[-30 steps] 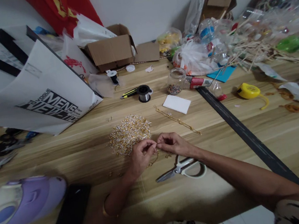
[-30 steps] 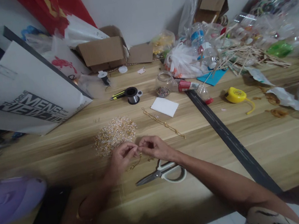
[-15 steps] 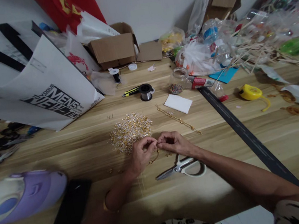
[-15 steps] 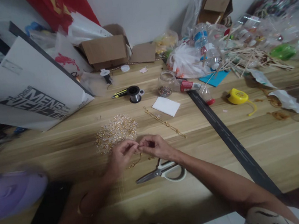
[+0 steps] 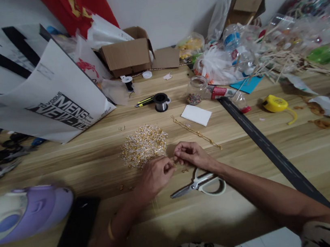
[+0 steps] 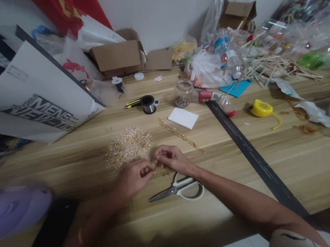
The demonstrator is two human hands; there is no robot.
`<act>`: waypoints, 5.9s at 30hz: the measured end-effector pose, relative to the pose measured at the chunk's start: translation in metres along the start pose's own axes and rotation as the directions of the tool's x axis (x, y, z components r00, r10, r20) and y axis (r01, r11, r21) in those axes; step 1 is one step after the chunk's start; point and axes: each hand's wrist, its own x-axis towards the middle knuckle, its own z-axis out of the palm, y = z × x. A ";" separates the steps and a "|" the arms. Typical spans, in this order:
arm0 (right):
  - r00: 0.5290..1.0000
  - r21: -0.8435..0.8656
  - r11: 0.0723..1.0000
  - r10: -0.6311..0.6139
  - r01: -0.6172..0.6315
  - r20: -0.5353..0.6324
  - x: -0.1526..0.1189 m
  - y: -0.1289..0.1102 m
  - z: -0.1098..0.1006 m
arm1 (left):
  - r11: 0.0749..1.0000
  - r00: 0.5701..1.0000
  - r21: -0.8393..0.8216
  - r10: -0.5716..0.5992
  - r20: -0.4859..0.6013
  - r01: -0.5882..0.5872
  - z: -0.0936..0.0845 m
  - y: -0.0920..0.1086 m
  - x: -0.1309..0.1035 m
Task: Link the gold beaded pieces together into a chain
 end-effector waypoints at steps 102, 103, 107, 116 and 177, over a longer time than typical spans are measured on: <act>1.000 -0.015 1.000 -0.012 0.012 0.018 0.002 0.004 0.000 | 0.410 0.920 -0.883 -0.389 0.056 0.227 0.016 -0.027 0.014; 1.000 -0.009 1.000 -0.012 0.012 0.014 0.002 0.003 0.000 | 0.389 0.918 -0.893 -0.392 0.064 0.228 0.018 -0.028 0.014; 0.998 -0.029 0.998 -0.059 0.059 0.001 -0.001 0.004 0.001 | 0.316 0.916 -0.920 -0.390 0.095 0.230 0.022 -0.031 0.014; 0.930 -0.454 0.829 -0.367 0.328 0.003 -0.007 0.010 0.002 | 0.232 0.922 -0.943 -0.358 0.147 0.240 0.023 -0.033 0.013; 0.881 -0.562 0.697 -0.454 0.445 0.134 -0.009 0.009 0.003 | 0.309 0.945 -0.917 -0.280 0.168 0.254 0.018 -0.031 0.015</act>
